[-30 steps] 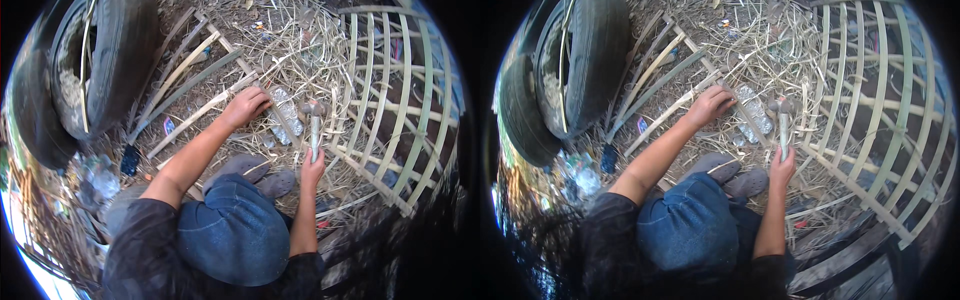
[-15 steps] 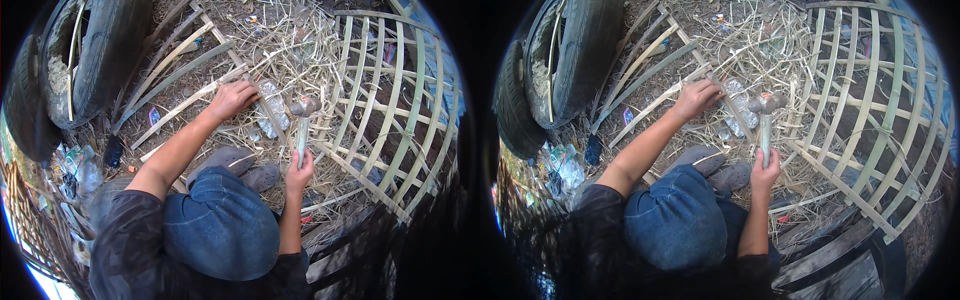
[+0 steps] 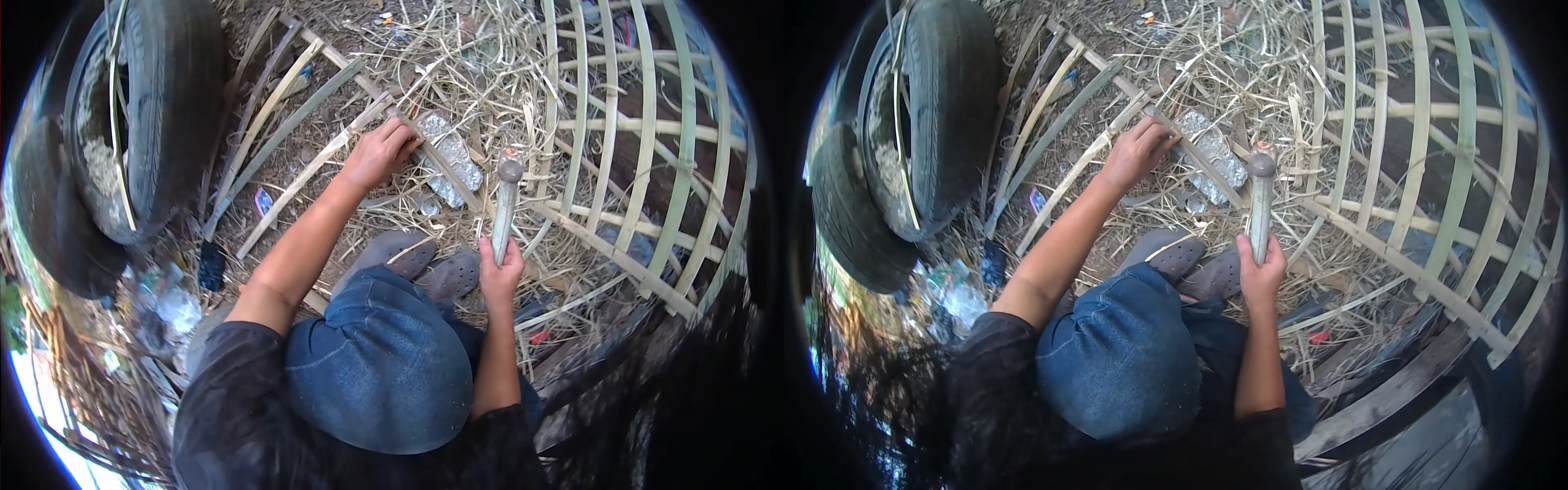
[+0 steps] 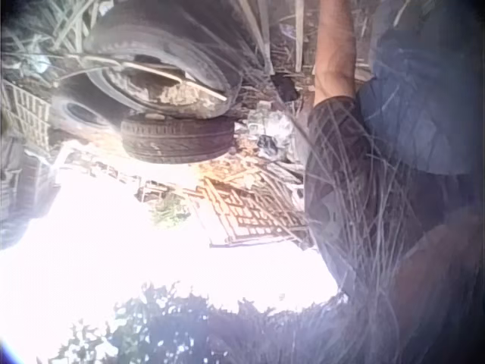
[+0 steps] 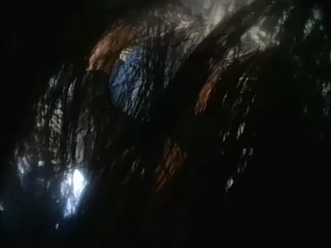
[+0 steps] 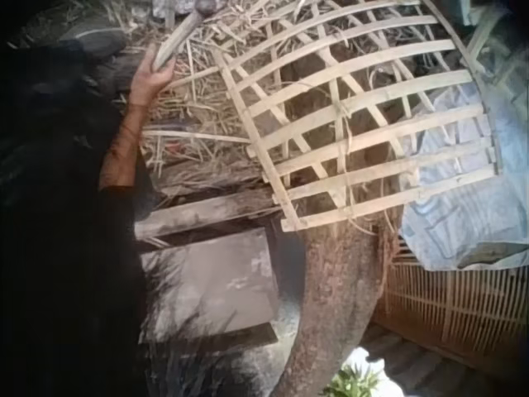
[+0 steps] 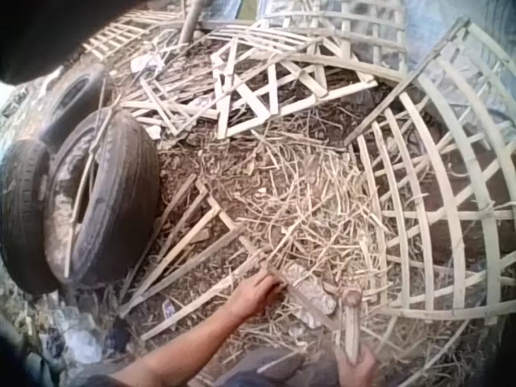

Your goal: The person scrapes a wooden slat with a machete, then positions slats onto a wooden grid and hammers nails into them to secure the assembly.

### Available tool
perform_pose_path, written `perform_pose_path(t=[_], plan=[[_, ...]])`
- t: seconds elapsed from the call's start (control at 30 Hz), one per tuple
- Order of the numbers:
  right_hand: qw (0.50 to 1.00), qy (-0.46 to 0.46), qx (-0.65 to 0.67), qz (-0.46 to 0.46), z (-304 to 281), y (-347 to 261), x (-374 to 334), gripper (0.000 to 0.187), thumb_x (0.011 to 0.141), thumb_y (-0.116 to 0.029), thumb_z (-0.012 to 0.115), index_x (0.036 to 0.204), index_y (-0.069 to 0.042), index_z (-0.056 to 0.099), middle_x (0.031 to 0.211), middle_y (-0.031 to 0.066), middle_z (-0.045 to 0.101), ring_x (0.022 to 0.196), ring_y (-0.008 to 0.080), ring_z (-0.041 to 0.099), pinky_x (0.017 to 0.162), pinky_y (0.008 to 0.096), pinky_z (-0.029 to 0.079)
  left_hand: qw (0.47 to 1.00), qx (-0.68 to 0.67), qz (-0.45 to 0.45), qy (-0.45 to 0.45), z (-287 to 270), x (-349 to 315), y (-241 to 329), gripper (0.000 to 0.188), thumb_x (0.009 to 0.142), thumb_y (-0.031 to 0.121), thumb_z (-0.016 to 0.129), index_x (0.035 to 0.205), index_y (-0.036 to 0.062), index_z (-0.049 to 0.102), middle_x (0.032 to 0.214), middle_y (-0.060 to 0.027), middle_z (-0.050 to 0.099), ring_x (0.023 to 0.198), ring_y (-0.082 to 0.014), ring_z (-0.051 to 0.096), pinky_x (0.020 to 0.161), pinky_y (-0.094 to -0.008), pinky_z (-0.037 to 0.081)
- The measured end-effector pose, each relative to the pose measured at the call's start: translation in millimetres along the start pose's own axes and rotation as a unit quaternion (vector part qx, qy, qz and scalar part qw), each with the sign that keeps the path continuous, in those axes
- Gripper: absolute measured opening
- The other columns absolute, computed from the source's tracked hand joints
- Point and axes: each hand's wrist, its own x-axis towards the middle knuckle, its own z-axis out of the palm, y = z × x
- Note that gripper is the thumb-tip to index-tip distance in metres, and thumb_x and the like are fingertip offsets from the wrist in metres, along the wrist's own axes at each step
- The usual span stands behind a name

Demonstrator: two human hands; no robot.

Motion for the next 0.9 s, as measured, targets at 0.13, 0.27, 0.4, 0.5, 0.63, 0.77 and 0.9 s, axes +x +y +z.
perform_pose_path(t=[0.13,0.27,0.4,0.5,0.63,0.77,0.9], plan=[[0.991,-0.039,0.081,0.100,-1,-1,-22,0.013,0.087,-0.012,0.066,0.086,-0.002,0.058,0.061,-0.0043,0.051,0.049,0.0030,0.043,0.044,0.0220,0.033,1.000,-0.010,-0.001,0.012,4,0,-2,0.016,0.078,0.005,0.072,0.086,0.0027,0.058,0.082,-0.0098,0.059,0.067,-0.0264,0.063,0.054,-0.0357,0.050],[0.987,-0.070,0.093,0.111,-2,16,-33,0.018,0.088,-0.017,0.065,0.082,-0.004,0.055,0.057,-0.0052,0.046,0.045,0.0026,0.040,0.041,0.0223,0.030,1.000,0.007,-0.029,0.004,5,0,2,0.015,0.079,0.007,0.072,0.085,0.0033,0.059,0.083,-0.0097,0.059,0.066,-0.0269,0.062,0.055,-0.0358,0.050],[0.989,-0.086,0.079,0.095,1,17,-33,0.020,0.088,-0.020,0.066,0.081,-0.004,0.055,0.058,-0.0046,0.047,0.046,0.0034,0.041,0.042,0.0225,0.031,0.999,0.003,-0.029,0.020,9,-2,4,0.015,0.079,0.008,0.073,0.085,0.0041,0.059,0.084,-0.0101,0.058,0.068,-0.0272,0.061,0.056,-0.0365,0.050],[0.987,-0.096,0.074,0.107,4,15,-34,0.021,0.088,-0.021,0.066,0.081,-0.004,0.055,0.058,-0.0045,0.048,0.048,0.0039,0.043,0.044,0.0227,0.033,0.999,0.001,-0.042,0.018,8,-3,2,0.016,0.079,0.009,0.073,0.085,0.0041,0.059,0.084,-0.0102,0.057,0.068,-0.0273,0.060,0.055,-0.0372,0.049],[0.989,-0.102,0.056,0.094,2,18,-33,0.020,0.087,-0.021,0.066,0.082,-0.004,0.056,0.059,-0.0043,0.048,0.048,0.0039,0.043,0.044,0.0227,0.034,0.999,0.003,-0.046,0.019,5,-2,4,0.017,0.078,0.008,0.074,0.086,0.0039,0.059,0.084,-0.0103,0.056,0.067,-0.0273,0.060,0.055,-0.0372,0.049],[0.987,-0.108,0.061,0.104,-1,14,-32,0.020,0.088,-0.020,0.065,0.083,-0.004,0.056,0.059,-0.0045,0.046,0.049,0.0041,0.042,0.044,0.0230,0.034,0.999,0.008,-0.048,0.020,6,-3,2,0.018,0.078,0.009,0.074,0.087,0.0042,0.059,0.085,-0.0102,0.056,0.066,-0.0265,0.060,0.054,-0.0365,0.049],[0.988,-0.101,0.061,0.098,-2,15,-33,0.020,0.088,-0.021,0.064,0.083,-0.004,0.056,0.059,-0.0046,0.046,0.049,0.0042,0.042,0.045,0.0231,0.033,0.998,0.009,-0.058,0.013,5,-3,2,0.017,0.079,0.010,0.073,0.088,0.0050,0.059,0.086,-0.0096,0.055,0.065,-0.0262,0.060,0.054,-0.0362,0.049]])
